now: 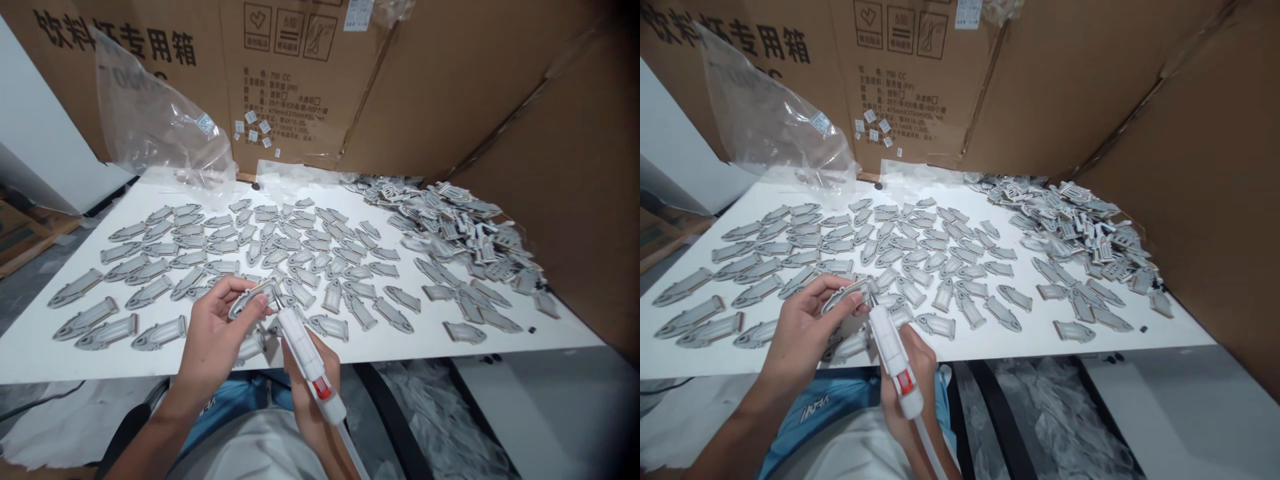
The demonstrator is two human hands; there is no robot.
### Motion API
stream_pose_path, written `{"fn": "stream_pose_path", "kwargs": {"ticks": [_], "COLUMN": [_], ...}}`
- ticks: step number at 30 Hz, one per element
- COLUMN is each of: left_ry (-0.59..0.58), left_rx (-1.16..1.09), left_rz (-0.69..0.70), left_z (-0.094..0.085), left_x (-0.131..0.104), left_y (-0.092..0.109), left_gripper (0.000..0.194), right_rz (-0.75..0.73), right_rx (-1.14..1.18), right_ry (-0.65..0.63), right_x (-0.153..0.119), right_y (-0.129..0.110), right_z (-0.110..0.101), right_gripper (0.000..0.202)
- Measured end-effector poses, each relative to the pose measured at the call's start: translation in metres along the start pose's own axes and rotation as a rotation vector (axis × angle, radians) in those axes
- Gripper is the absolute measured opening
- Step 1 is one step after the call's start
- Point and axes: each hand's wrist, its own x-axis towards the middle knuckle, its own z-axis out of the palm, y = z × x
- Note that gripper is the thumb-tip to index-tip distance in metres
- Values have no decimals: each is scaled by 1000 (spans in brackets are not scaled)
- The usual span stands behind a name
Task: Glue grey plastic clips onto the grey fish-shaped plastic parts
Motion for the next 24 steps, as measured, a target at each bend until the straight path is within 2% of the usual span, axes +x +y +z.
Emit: {"fn": "stream_pose_path", "kwargs": {"ticks": [8, 12, 15, 17, 24], "left_ry": [77, 91, 86, 83, 79], "left_rx": [162, 416, 627, 692, 688], "left_rz": [198, 459, 694, 780, 775], "left_z": [4, -1, -7, -10, -13], "left_x": [-2, -1, 3, 6, 9], "left_y": [0, -5, -7, -6, -4], "left_gripper": [16, 6, 12, 13, 12], "right_rz": [28, 74, 148, 181, 129], "right_rx": [-3, 1, 12, 20, 43], "right_ry": [-31, -21, -30, -45, -94], "right_x": [5, 6, 8, 9, 11], "right_y": [-11, -15, -22, -25, -20], "right_z": [-5, -4, -3, -3, -4], "right_gripper": [38, 41, 42, 43, 31]}}
